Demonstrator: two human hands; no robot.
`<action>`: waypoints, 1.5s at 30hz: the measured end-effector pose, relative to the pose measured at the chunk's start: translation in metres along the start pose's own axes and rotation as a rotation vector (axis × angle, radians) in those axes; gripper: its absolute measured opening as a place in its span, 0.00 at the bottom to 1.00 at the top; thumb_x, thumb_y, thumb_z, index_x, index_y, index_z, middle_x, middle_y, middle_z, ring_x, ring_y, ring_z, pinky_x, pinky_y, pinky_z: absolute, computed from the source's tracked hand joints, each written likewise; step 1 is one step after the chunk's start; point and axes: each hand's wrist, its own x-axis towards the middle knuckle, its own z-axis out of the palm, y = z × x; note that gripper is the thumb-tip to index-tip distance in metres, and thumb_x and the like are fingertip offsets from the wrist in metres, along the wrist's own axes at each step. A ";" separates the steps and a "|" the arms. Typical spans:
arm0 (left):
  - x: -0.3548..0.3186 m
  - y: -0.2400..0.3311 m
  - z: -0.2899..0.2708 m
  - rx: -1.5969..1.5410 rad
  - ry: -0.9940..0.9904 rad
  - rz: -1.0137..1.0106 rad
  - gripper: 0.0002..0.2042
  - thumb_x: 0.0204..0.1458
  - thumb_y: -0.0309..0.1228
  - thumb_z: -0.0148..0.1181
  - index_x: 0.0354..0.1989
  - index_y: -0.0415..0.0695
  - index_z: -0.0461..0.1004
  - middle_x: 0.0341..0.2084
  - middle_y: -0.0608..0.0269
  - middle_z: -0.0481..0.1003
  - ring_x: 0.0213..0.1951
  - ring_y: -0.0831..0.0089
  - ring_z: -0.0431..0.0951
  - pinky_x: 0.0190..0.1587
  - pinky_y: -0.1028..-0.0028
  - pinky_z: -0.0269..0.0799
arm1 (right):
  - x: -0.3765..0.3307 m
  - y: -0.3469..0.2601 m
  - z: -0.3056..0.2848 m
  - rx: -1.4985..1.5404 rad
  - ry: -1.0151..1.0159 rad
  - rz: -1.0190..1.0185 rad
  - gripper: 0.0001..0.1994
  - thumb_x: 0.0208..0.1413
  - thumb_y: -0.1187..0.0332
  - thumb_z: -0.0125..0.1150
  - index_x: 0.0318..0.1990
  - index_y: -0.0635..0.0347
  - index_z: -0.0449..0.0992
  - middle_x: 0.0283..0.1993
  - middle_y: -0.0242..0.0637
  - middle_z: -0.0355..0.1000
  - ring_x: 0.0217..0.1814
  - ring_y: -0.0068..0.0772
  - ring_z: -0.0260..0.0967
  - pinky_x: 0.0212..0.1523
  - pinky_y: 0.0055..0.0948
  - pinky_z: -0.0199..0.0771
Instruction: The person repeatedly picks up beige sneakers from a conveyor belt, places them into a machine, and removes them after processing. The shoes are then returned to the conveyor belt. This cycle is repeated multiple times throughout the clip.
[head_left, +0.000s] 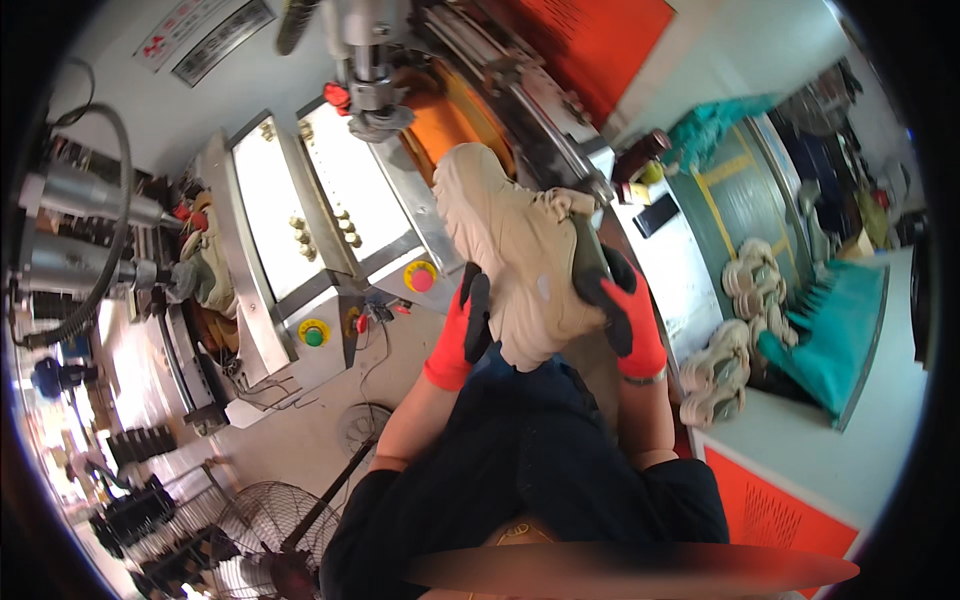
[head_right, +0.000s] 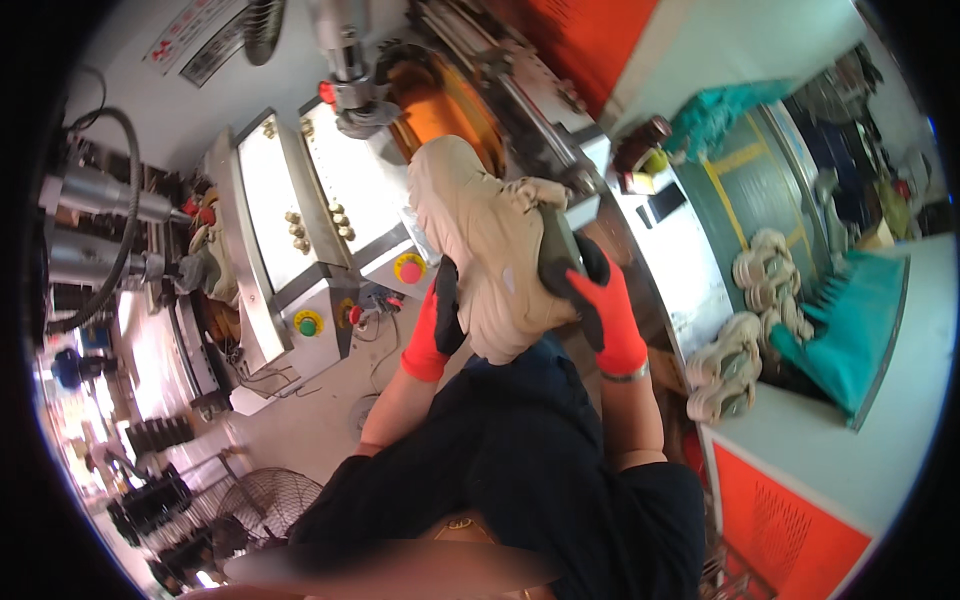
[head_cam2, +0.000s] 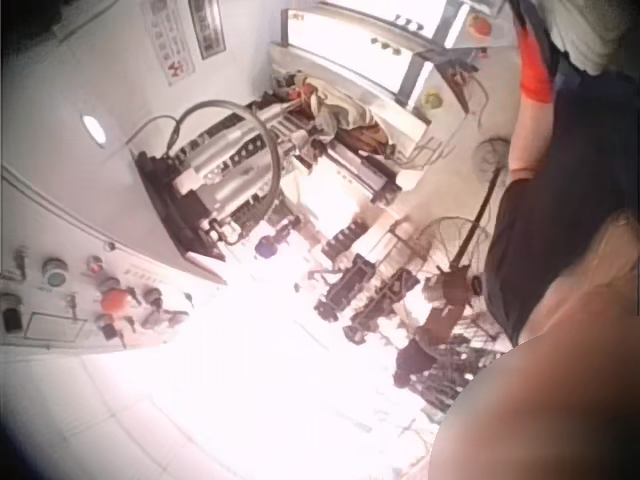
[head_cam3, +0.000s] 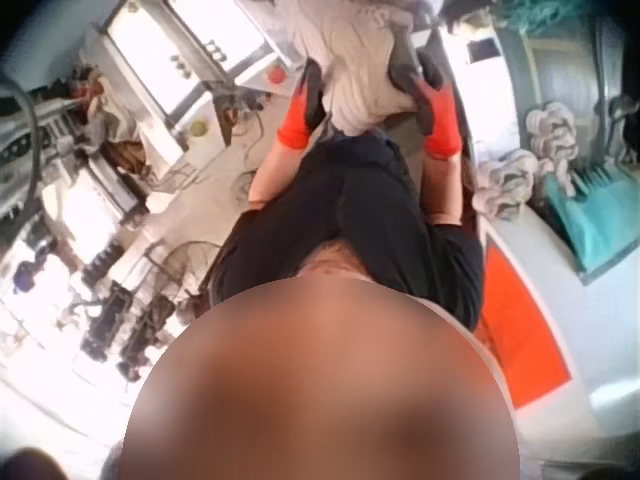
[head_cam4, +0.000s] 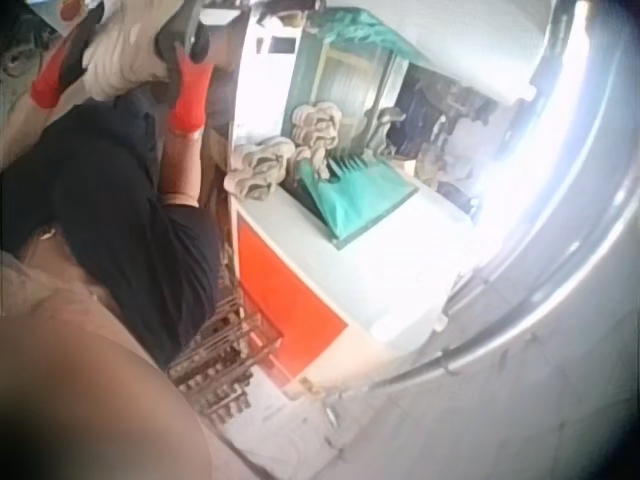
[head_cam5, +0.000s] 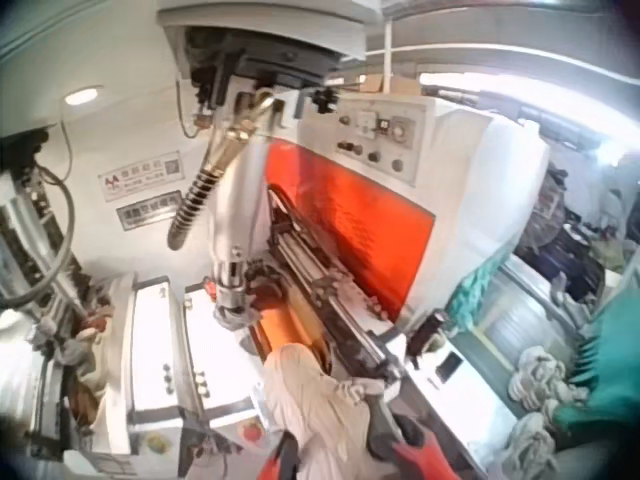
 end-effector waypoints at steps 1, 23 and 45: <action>0.000 0.010 0.012 0.081 -0.079 0.119 0.31 0.75 0.45 0.43 0.78 0.39 0.51 0.72 0.51 0.63 0.69 0.59 0.68 0.71 0.61 0.62 | -0.023 0.002 -0.014 -0.218 -0.032 -0.083 0.35 0.54 0.68 0.74 0.69 0.69 0.68 0.62 0.40 0.74 0.66 0.29 0.68 0.68 0.32 0.68; 0.113 -0.124 0.373 0.014 -0.595 -0.309 0.34 0.75 0.55 0.33 0.61 0.36 0.75 0.54 0.57 0.81 0.55 0.69 0.79 0.61 0.67 0.72 | -0.085 -0.050 -0.309 -0.430 0.556 -0.053 0.40 0.55 0.62 0.73 0.73 0.61 0.61 0.66 0.53 0.71 0.70 0.51 0.70 0.67 0.41 0.69; 0.421 -0.224 0.529 0.122 -0.391 -0.328 0.31 0.63 0.20 0.60 0.75 0.40 0.59 0.71 0.59 0.64 0.69 0.68 0.64 0.69 0.71 0.64 | 0.193 -0.005 -0.687 -0.681 1.336 0.253 0.40 0.52 0.60 0.75 0.71 0.62 0.63 0.66 0.55 0.71 0.68 0.59 0.68 0.67 0.48 0.68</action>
